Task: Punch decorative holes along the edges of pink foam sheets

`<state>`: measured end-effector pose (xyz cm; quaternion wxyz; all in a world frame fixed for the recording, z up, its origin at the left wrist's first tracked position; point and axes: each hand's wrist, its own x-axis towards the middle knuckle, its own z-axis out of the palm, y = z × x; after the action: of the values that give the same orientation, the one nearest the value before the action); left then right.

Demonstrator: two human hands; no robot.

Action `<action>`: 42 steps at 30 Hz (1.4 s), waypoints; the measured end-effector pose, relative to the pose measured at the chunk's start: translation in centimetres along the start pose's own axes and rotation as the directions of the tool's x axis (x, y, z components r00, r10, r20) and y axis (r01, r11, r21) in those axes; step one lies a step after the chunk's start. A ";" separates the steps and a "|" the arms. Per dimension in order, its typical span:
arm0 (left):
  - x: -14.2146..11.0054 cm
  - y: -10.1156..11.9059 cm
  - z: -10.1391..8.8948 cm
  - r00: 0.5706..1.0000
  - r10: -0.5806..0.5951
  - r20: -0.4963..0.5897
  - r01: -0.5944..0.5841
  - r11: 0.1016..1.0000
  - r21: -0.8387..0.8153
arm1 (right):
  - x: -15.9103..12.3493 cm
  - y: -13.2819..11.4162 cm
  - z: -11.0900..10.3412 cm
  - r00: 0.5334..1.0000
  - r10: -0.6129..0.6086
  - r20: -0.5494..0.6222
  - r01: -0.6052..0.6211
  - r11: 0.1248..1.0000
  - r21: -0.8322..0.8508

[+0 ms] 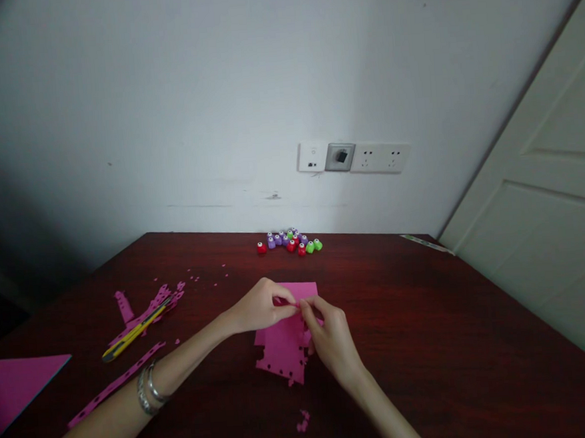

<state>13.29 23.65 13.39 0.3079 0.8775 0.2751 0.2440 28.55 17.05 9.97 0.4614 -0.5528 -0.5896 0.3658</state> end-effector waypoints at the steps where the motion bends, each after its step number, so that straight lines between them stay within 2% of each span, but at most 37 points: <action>1: 0.0 0.0 -0.2 1.000 -0.009 0.007 0.009 1.000 -0.020 | 0.1 -0.1 -0.2 1.000 0.004 0.020 -0.004 1.000 0.011; 6: 0.0 0.2 -1.1 0.997 -0.028 0.067 0.040 0.980 -0.195 | 0.3 -0.3 -0.9 0.993 -0.023 0.115 0.019 0.999 0.032; 9: -0.1 0.2 -1.3 0.996 -0.034 0.088 0.056 0.964 -0.259 | 0.2 -0.3 -1.0 0.988 -0.088 0.125 0.089 0.996 -0.009; 13: -0.1 0.2 -1.1 0.987 -0.063 0.146 0.102 0.955 -0.278 | 0.1 -0.6 -0.8 0.974 -0.208 0.094 0.218 0.969 -0.112; 16: -0.1 0.1 -1.0 0.986 -0.077 0.146 0.109 0.967 -0.228 | 0.1 -0.7 -0.6 0.967 -0.230 0.112 0.247 0.954 -0.171; 23: -0.1 0.4 -0.7 0.996 -0.061 0.073 0.070 0.988 -0.141 | -0.1 -0.2 -0.2 0.971 -0.234 0.043 0.237 0.948 -0.212; 32: -0.2 1.0 -0.6 0.994 -0.102 0.035 0.106 0.975 -0.194 | 0.0 -0.5 -0.5 0.992 -0.125 -0.027 0.122 0.988 -0.093; 37: -0.1 0.7 -0.9 0.992 -0.115 0.057 0.126 0.956 -0.264 | 0.1 -1.2 -1.3 0.993 -0.094 0.070 0.096 0.995 -0.032; 42: -0.1 0.4 -1.3 0.993 -0.109 0.046 0.118 0.928 -0.353 | 0.2 -1.1 -1.6 0.980 -0.141 0.142 0.154 0.985 -0.081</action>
<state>12.57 23.84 14.59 0.4781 0.7933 0.2727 0.2602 29.68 16.95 11.53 0.4205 -0.5018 -0.6751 0.3400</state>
